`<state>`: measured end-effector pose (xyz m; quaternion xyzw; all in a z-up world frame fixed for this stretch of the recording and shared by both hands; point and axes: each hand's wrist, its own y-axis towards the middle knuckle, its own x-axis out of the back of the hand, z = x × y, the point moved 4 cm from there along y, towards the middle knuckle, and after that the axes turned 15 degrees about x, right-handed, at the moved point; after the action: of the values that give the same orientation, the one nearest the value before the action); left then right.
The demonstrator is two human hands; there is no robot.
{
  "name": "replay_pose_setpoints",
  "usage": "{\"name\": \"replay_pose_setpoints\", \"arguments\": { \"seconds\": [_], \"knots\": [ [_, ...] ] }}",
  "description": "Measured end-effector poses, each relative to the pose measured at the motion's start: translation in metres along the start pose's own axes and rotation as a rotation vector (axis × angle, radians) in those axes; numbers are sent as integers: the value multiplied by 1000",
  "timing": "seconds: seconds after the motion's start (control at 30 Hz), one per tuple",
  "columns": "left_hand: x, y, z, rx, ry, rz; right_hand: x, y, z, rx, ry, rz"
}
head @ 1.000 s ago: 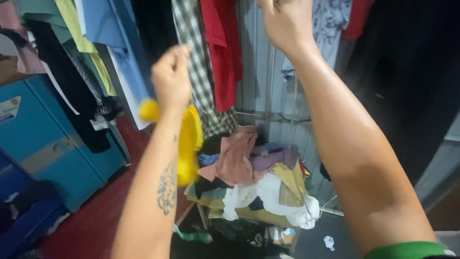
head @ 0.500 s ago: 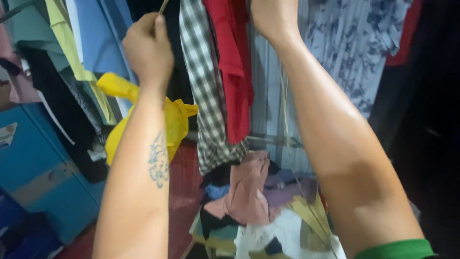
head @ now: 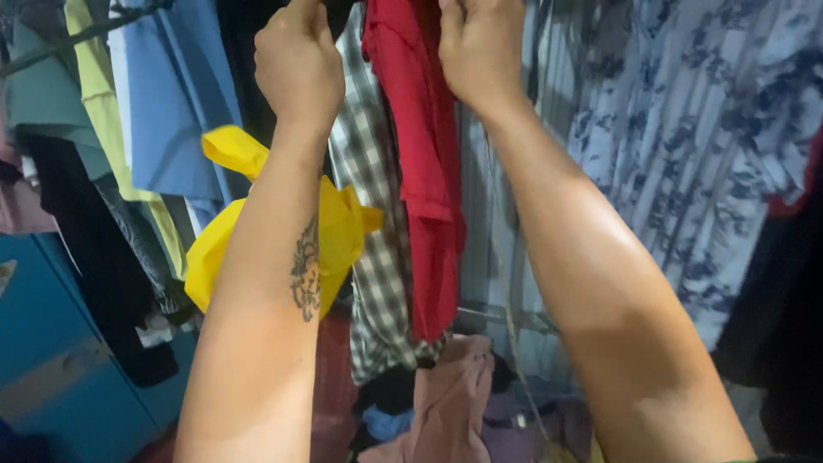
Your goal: The person gathers scattered items from the floor, including a toy gun, a plastic basket, a small white device, a bag, a book, a mat, a Rubik's cube, and a shoe, and places them into a cardboard box. They also hang a yellow cloth on a clothes rack.
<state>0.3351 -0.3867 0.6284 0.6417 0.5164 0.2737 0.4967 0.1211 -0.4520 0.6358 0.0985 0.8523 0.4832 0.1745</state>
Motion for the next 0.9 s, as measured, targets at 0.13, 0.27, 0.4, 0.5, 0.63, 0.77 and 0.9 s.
{"name": "replay_pose_setpoints", "arguments": {
  "seconds": [0.13,0.27,0.4,0.5,0.63,0.77,0.9],
  "knots": [
    [-12,16,16,114,107,31,-9,2,5,-79,142,33],
    [-18,24,40,191,191,96,-28,2,17,-33,116,83],
    [-27,21,61,207,238,181,-41,1,17,7,185,41],
    [-36,18,70,229,210,228,-51,-6,4,-89,141,99],
    [-48,21,69,262,199,303,-57,-12,-1,-93,97,113],
    [-53,8,73,289,139,390,-54,-22,13,-228,186,253],
    [-51,-13,81,190,-60,470,-40,-37,33,-297,97,406]
  ]
}}
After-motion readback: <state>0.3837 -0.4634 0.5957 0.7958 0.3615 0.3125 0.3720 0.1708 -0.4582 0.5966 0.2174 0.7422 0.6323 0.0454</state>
